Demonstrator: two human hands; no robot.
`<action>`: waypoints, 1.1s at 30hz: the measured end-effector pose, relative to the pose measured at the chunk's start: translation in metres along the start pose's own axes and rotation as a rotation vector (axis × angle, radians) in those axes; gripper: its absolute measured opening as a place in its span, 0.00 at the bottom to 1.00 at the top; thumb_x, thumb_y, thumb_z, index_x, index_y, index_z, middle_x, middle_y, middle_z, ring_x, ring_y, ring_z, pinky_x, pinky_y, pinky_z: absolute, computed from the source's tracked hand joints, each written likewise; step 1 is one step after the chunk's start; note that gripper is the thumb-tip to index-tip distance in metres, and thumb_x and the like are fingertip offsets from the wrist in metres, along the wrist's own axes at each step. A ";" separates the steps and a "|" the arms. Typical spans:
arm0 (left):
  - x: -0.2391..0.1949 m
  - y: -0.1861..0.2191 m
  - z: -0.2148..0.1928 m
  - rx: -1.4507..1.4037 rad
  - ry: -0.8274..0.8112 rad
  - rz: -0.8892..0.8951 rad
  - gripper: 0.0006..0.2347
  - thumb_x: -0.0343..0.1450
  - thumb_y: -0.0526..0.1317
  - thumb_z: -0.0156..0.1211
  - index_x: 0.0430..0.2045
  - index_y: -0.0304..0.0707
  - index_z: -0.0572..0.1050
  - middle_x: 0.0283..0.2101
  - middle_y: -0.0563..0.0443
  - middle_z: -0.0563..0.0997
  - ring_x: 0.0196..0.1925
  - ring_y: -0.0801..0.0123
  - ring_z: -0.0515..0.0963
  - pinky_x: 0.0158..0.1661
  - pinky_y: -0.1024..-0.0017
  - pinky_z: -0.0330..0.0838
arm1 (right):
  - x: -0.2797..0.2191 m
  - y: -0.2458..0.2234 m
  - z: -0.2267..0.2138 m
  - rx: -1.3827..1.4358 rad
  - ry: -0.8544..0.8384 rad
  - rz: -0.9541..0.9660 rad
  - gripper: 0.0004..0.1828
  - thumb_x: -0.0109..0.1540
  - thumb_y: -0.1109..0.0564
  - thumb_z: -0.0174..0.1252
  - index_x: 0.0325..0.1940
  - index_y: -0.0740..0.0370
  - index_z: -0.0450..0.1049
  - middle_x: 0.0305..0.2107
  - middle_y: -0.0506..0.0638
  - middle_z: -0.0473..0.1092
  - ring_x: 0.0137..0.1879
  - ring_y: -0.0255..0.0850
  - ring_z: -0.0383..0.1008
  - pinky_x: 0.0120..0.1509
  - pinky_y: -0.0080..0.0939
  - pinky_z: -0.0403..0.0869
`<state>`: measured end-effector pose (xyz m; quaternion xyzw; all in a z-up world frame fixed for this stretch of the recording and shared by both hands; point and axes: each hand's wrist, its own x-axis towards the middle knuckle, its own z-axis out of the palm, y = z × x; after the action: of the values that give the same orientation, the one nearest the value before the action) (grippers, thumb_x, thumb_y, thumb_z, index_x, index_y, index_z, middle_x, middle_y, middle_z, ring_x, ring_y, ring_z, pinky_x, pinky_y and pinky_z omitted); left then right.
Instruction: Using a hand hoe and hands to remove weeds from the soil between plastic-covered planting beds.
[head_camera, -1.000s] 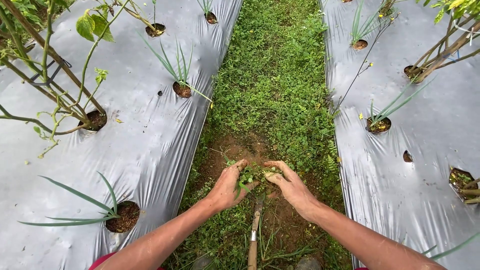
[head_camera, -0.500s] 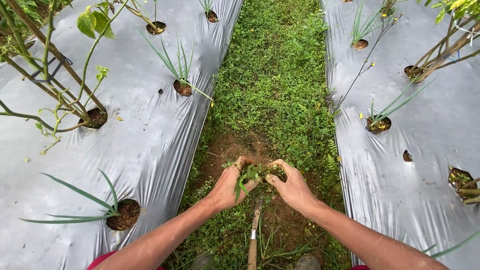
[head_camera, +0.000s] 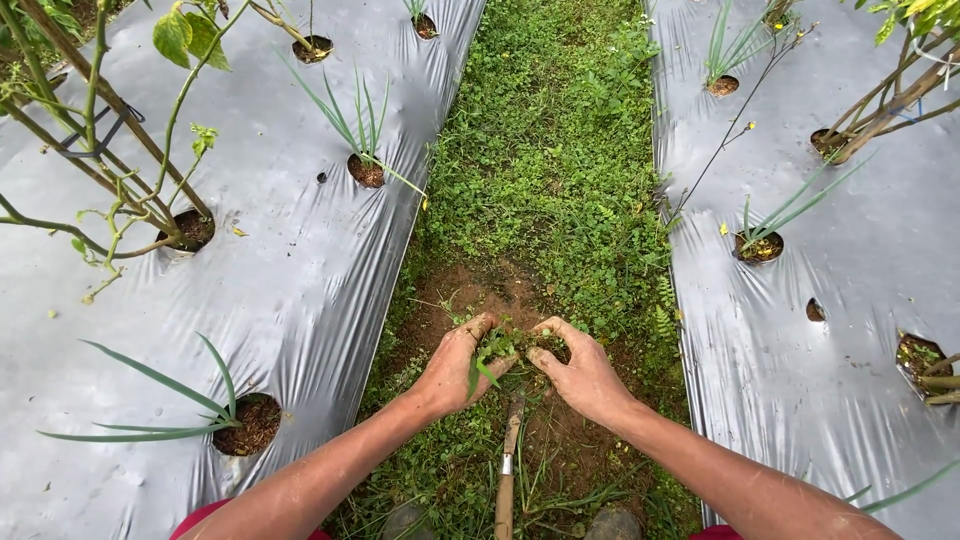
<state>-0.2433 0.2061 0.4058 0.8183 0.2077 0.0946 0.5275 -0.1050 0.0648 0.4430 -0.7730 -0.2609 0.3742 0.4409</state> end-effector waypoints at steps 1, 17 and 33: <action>0.004 -0.012 0.007 0.000 0.000 0.001 0.14 0.67 0.34 0.66 0.46 0.36 0.74 0.46 0.38 0.80 0.56 0.46 0.80 0.59 0.51 0.70 | 0.001 0.002 0.000 0.000 0.001 0.000 0.17 0.66 0.61 0.57 0.59 0.61 0.69 0.64 0.65 0.61 0.45 0.41 0.77 0.31 0.28 0.83; -0.001 0.036 -0.012 -0.217 -0.098 -0.198 0.15 0.74 0.35 0.56 0.55 0.31 0.68 0.47 0.33 0.81 0.32 0.68 0.78 0.46 0.63 0.80 | 0.006 0.008 -0.006 -0.216 -0.070 0.000 0.14 0.69 0.53 0.54 0.59 0.48 0.72 0.14 0.44 0.53 0.17 0.34 0.48 0.23 0.36 0.56; 0.014 0.001 -0.007 0.311 -0.426 -0.086 0.21 0.70 0.23 0.54 0.57 0.42 0.71 0.43 0.45 0.81 0.44 0.56 0.81 0.54 0.54 0.74 | 0.011 0.029 -0.011 -0.478 -0.335 -0.271 0.26 0.65 0.68 0.49 0.68 0.64 0.66 0.62 0.65 0.67 0.70 0.61 0.66 0.70 0.62 0.69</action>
<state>-0.2328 0.2176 0.4087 0.8815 0.1386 -0.1354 0.4306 -0.0870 0.0537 0.4169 -0.7405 -0.5110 0.3621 0.2436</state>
